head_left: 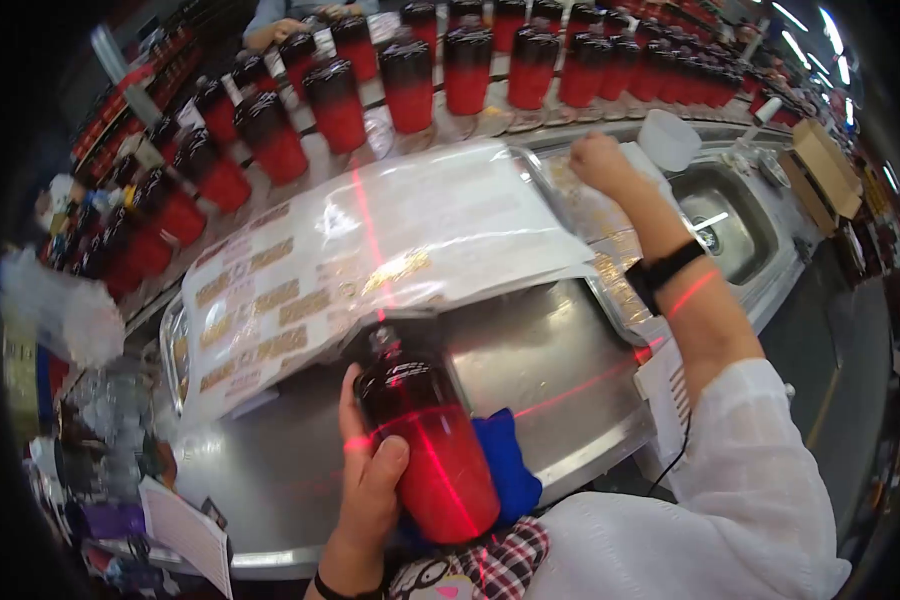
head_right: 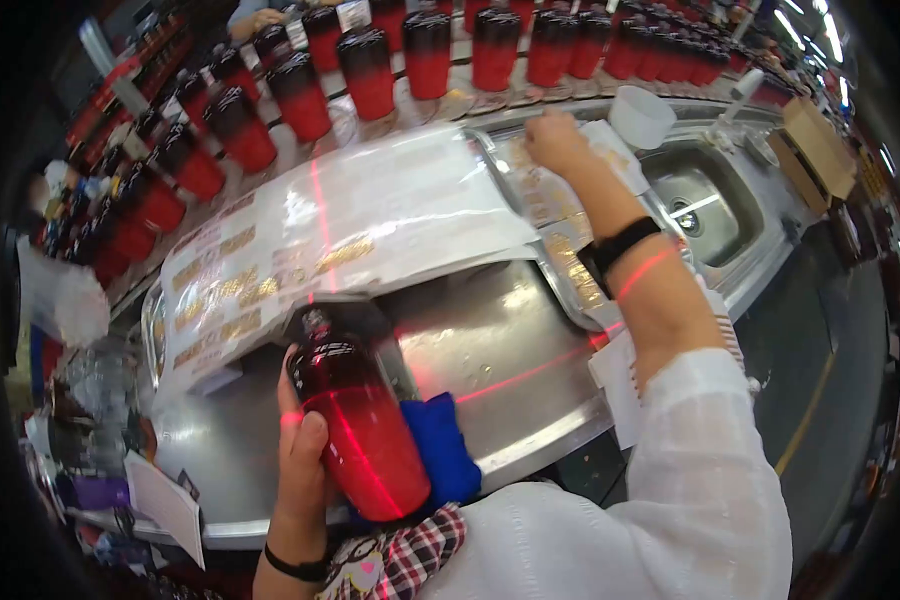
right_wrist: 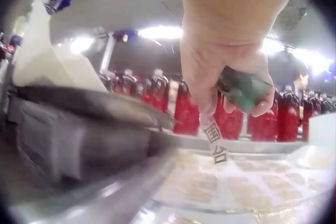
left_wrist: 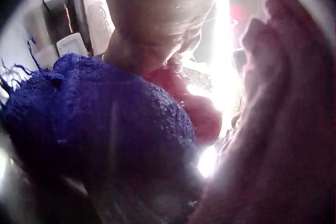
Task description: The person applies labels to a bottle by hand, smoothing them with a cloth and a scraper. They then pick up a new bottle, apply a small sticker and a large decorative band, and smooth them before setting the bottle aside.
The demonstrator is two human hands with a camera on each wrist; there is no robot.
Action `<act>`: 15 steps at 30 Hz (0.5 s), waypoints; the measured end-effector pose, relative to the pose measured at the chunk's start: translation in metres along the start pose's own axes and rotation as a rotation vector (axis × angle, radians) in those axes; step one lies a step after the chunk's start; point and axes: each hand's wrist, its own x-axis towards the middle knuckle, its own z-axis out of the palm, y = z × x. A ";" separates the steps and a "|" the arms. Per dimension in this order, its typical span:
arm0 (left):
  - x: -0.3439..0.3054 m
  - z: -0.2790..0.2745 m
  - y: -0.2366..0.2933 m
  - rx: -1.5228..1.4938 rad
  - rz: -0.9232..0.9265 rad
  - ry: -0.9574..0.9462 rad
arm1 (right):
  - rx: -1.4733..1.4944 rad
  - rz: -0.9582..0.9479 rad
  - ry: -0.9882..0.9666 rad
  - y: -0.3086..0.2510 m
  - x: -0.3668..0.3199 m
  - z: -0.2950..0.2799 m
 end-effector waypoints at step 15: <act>-0.017 0.002 0.007 -0.148 0.118 -0.034 | 1.113 -0.584 -0.130 -0.253 -0.168 -0.175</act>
